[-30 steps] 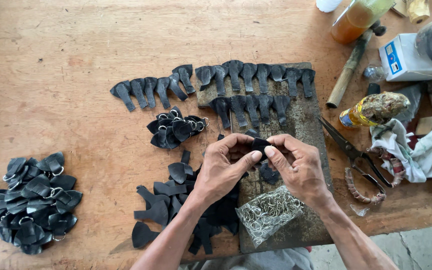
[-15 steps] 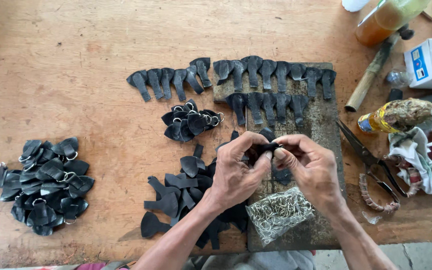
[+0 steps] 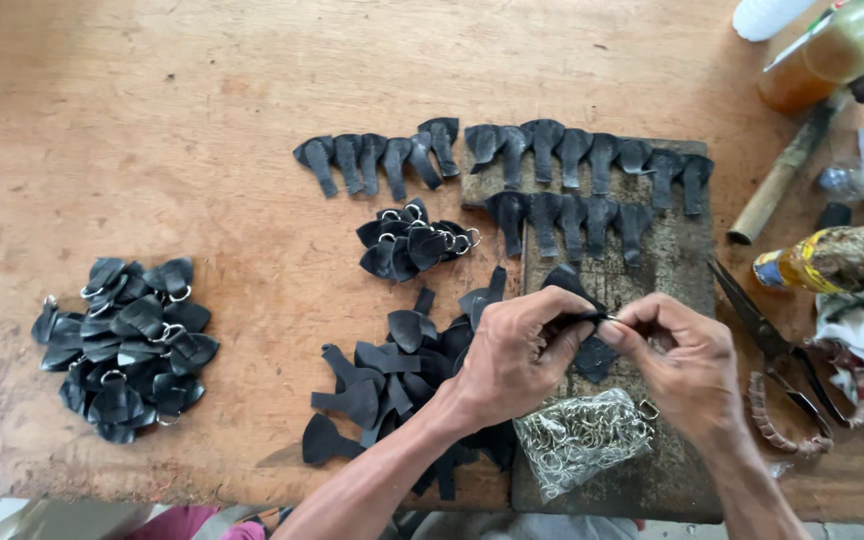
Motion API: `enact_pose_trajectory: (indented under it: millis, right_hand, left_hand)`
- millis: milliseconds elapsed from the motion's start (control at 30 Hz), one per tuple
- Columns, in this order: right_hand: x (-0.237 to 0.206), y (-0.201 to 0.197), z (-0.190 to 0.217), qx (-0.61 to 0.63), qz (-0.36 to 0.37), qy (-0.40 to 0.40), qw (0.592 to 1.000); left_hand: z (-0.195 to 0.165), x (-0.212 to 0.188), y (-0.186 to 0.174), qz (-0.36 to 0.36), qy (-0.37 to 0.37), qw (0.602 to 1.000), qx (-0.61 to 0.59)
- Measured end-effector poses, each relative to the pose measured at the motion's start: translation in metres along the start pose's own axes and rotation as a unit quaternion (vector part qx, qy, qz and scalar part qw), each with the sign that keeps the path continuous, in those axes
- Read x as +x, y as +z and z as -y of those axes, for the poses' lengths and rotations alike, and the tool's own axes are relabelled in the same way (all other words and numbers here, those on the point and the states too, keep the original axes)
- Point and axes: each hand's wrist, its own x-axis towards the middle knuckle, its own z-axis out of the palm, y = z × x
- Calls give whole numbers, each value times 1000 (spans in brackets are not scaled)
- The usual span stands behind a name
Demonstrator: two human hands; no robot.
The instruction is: The person attaches metal split rings to black leather keychain pieces by hand, working one piece at a time. They thread a ring through a hole in each leather piece, fold the piece, and place the finished keychain on a growing pile, occasionally picking up new rings from a plastic bag.
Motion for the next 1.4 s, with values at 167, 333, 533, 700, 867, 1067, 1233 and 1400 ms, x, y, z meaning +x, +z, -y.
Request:
enact_pose_trajectory:
  millis: [167,333,533,700,867,1067,1233,1400]
  right_hand:
    - [0,-30,-11,87,86,-3,992]
    - [-5,-28,-11,89,86,33,992]
    - [-8,-9,1,62,39,3,997]
    - [3,-1,10,79,23,-20,996]
    - [9,9,18,54,6,-44,998]
    - [12,11,24,85,22,37,995]
    - [18,7,22,172,59,115,977]
    - [18,7,21,174,70,124,974]
  left_hand:
    - [0,0,5,36,5,997,-75]
    - [0,2,-3,58,-58,994,-71]
    - [-5,4,-7,49,-30,996,-74]
    - [-9,6,-11,41,-32,997,-57]
    - [-9,6,-11,35,-116,990,-71]
    - [3,3,-9,29,-185,963,-195]
    - [22,9,-13,52,-294,886,-355]
    - [26,7,-12,53,-296,892,-337]
